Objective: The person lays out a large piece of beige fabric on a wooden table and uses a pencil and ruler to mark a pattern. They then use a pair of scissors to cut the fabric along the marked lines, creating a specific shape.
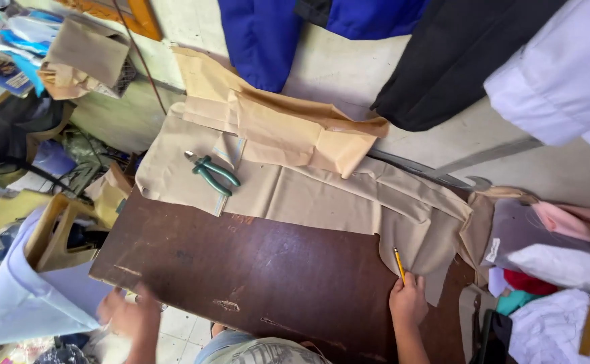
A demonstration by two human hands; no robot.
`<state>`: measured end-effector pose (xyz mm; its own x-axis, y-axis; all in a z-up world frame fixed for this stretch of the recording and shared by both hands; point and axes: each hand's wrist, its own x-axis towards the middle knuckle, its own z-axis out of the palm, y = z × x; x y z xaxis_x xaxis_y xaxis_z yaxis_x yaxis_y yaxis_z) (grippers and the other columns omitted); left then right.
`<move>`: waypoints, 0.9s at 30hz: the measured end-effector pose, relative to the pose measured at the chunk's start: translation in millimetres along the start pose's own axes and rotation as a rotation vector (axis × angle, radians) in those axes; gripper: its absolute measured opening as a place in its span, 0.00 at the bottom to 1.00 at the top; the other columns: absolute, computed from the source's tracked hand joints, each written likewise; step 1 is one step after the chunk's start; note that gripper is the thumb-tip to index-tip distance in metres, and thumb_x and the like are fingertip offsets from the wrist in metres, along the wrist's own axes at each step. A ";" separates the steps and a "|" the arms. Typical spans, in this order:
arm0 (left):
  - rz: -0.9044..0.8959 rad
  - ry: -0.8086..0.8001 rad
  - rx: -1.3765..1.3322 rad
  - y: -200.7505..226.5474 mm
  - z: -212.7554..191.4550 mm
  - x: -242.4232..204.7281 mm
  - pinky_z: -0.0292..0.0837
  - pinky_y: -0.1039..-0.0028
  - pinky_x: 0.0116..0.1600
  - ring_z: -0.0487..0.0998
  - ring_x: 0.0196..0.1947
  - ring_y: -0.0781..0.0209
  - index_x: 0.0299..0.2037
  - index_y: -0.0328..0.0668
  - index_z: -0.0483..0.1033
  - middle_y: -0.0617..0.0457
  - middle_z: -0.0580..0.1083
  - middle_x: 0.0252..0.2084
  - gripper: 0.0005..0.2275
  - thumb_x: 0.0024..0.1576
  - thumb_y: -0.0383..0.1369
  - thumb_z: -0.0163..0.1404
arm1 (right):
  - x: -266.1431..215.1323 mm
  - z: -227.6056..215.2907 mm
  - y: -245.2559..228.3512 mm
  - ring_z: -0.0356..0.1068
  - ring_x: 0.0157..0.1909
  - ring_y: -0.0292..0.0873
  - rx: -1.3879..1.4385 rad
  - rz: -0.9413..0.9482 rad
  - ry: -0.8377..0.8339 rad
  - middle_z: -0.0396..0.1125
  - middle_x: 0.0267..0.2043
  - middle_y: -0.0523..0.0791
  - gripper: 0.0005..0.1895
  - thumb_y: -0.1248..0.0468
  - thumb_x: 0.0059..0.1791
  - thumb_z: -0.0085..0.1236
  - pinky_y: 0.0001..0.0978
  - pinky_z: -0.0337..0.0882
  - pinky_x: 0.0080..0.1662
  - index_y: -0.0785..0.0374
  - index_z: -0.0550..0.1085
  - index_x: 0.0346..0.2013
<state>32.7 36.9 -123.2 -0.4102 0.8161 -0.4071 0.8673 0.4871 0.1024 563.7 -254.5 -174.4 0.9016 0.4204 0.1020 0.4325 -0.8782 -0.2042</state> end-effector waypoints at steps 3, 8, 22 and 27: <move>0.150 0.133 -0.646 91.7 -4.0 15.0 0.53 0.46 0.69 0.58 0.68 0.34 0.69 0.34 0.60 0.34 0.60 0.66 0.28 0.62 0.44 0.46 | -15.4 -4.2 10.5 0.70 0.33 0.56 -0.024 0.042 -0.029 0.63 0.48 0.43 0.09 0.59 0.55 0.49 0.54 0.70 0.29 0.53 0.75 0.47; 0.067 0.196 -0.987 204.2 31.2 140.9 0.63 0.52 0.66 0.66 0.65 0.29 0.67 0.28 0.50 0.27 0.65 0.64 0.44 0.53 0.49 0.65 | -45.8 -17.7 40.3 0.71 0.37 0.60 -0.044 0.129 -0.030 0.60 0.49 0.46 0.13 0.58 0.52 0.49 0.62 0.71 0.33 0.53 0.73 0.50; 0.202 0.125 -0.583 96.9 44.3 61.8 0.67 0.42 0.55 0.71 0.52 0.16 0.55 0.26 0.66 0.20 0.72 0.54 0.20 0.63 0.38 0.53 | -130.2 -39.3 108.7 0.73 0.55 0.52 -0.061 0.405 -0.150 0.63 0.65 0.33 0.18 0.55 0.49 0.52 0.58 0.74 0.47 0.42 0.77 0.54; 0.183 0.098 -0.534 26.9 71.2 71.8 0.66 0.47 0.55 0.72 0.53 0.22 0.52 0.22 0.69 0.25 0.73 0.52 0.25 0.59 0.43 0.56 | -146.0 -34.2 146.1 0.72 0.57 0.48 -0.157 0.340 -0.200 0.66 0.62 0.38 0.21 0.57 0.49 0.51 0.51 0.73 0.50 0.43 0.76 0.57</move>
<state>46.6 86.4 -214.3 -0.3129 0.9146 -0.2560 0.6748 0.4038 0.6178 495.1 -452.1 -185.8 0.9826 0.1228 -0.1396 0.1182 -0.9921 -0.0409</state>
